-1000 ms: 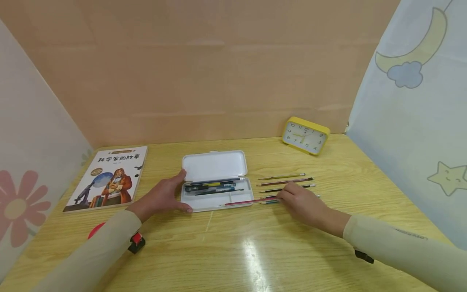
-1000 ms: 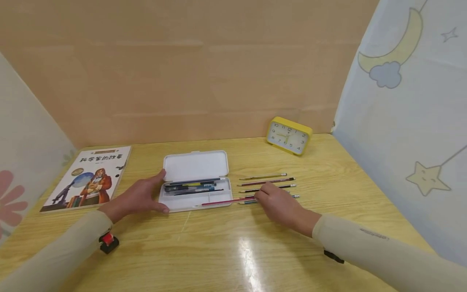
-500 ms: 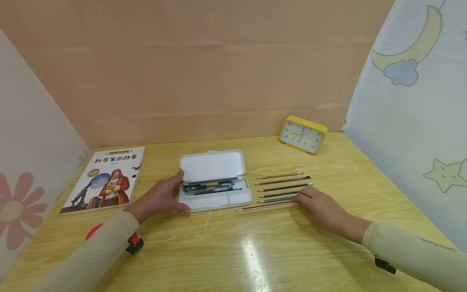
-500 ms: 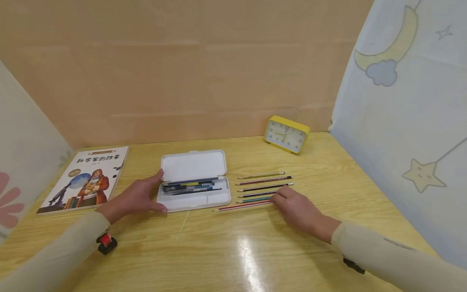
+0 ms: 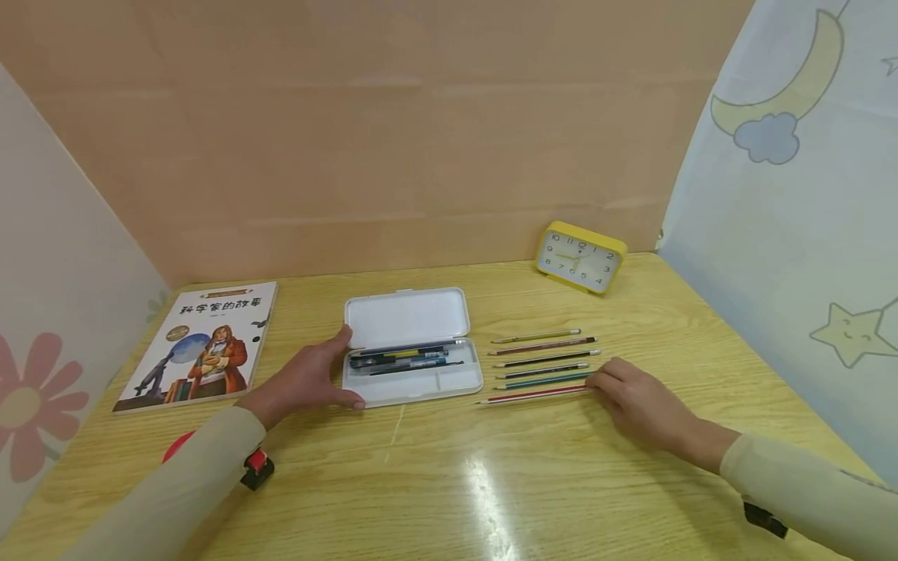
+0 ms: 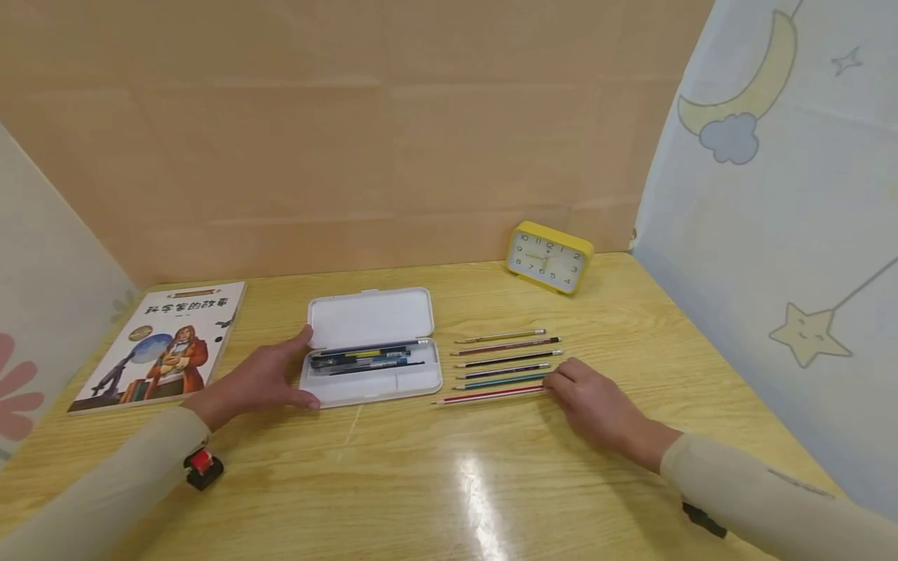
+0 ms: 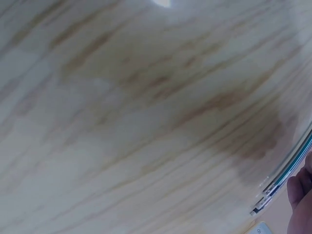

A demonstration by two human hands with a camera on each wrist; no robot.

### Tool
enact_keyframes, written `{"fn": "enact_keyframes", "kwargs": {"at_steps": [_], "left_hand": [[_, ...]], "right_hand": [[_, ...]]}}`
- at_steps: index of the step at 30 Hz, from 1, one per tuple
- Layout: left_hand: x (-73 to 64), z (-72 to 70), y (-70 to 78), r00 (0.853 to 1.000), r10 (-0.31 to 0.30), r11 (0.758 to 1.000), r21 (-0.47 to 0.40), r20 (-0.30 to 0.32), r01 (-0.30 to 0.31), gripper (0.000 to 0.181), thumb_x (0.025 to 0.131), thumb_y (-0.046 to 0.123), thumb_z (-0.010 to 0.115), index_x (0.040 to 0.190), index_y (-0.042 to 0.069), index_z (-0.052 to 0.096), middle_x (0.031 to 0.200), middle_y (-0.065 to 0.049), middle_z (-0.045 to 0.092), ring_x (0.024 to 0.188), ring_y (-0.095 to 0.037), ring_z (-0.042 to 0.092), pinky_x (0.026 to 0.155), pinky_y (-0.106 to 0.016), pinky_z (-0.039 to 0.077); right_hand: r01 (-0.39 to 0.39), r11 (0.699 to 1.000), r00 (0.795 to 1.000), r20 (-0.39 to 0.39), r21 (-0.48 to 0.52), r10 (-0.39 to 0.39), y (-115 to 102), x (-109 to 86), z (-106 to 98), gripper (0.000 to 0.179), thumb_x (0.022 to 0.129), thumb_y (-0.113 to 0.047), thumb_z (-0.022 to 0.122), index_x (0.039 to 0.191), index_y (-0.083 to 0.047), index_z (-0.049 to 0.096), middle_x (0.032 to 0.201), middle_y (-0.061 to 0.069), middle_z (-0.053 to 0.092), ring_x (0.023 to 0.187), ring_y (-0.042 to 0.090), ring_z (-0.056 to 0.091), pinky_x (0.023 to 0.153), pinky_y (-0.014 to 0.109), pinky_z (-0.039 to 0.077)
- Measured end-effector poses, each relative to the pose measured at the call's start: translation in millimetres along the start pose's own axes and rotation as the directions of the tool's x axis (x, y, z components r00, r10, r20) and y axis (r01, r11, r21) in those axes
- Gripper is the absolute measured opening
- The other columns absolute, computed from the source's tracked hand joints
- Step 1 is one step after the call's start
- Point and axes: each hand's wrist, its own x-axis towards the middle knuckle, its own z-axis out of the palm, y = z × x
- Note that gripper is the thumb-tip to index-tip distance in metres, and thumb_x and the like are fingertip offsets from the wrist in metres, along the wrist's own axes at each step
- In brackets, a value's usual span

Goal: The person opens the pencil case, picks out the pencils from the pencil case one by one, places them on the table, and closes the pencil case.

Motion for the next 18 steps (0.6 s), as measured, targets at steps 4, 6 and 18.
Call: {"fn": "enact_keyframes", "kwargs": {"at_steps": [4,6,18], "left_hand": [[-0.2,-0.4,0.7,1.0,-0.006,1.0,0.0,0.003,0.006,0.124,0.061,0.049,0.084,0.149,-0.004,0.014,0.151,-0.021,0.022,0.137,-0.037,0.023,0.107,-0.051,0.024],[0.0,-0.3,0.8,1.0,-0.008,1.0,0.001,0.003,0.008,0.124,0.061,0.049,0.084,0.149,-0.004,0.015,0.151,-0.021,0.022,0.137,-0.037,0.023,0.107,-0.051,0.024],[2.2,0.6,-1.6,1.0,-0.003,1.0,-0.007,0.0,0.003,0.125,0.059,0.05,0.084,0.149,-0.003,0.015,0.151,-0.02,0.022,0.137,-0.037,0.023,0.107,-0.051,0.026]], "right_hand": [[-0.015,1.0,1.0,0.005,-0.017,0.016,3.7,-4.4,-2.6,0.042,0.103,-0.031,0.037,0.087,-0.006,0.067,0.084,-0.002,0.054,0.073,0.01,0.052,0.058,0.022,0.048],[-0.029,0.999,0.999,0.014,-0.024,0.029,5.9,-7.1,-4.0,0.036,0.102,-0.028,0.042,0.087,-0.006,0.067,0.084,-0.002,0.055,0.073,0.01,0.052,0.058,0.023,0.048],[-0.052,0.997,0.997,0.045,-0.05,0.055,16.5,-16.2,-6.1,0.039,0.103,-0.027,0.039,0.089,-0.004,0.067,0.086,0.0,0.055,0.076,0.013,0.054,0.06,0.027,0.051]]}}
